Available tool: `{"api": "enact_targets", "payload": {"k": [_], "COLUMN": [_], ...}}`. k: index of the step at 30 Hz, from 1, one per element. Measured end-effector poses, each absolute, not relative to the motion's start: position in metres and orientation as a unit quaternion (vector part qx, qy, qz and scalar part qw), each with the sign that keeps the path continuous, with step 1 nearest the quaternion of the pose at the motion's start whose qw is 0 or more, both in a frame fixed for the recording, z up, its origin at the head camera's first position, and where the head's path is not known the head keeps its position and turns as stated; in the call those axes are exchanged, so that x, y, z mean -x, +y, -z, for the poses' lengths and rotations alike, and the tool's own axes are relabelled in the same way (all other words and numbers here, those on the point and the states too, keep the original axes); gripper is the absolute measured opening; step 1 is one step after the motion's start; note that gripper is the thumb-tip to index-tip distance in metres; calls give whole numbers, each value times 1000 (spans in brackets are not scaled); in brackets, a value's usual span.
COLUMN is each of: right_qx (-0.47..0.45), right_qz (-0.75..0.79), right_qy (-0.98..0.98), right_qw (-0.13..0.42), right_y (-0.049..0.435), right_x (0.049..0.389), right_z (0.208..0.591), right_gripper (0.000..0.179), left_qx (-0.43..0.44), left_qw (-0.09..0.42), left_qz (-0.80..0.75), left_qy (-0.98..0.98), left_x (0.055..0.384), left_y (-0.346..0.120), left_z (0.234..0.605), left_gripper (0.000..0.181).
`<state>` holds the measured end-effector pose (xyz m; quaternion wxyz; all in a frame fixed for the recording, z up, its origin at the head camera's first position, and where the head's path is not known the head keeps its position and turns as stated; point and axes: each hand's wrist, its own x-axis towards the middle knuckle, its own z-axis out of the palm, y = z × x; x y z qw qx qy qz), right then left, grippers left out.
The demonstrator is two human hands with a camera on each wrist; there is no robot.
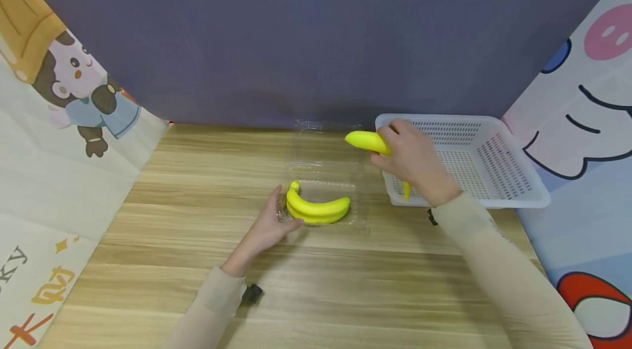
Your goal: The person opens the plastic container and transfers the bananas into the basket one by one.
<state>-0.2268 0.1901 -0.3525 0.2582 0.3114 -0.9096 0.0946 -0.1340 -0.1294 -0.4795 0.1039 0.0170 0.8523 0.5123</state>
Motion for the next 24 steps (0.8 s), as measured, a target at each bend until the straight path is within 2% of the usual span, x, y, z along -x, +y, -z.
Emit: {"api": "enact_targets", "payload": {"k": [24], "right_qx": [-223], "right_qz": [-89], "right_qy": [-942], "right_qw": [234], "right_y": [225], "right_x": [244], "right_z": [349], "right_gripper": [35], "left_qx": [-16], "left_qw": [98], "left_qz": [-513], "left_qy": [853], "left_x": [134], "left_y": [-129], "left_z": [480], "left_gripper": [109]}}
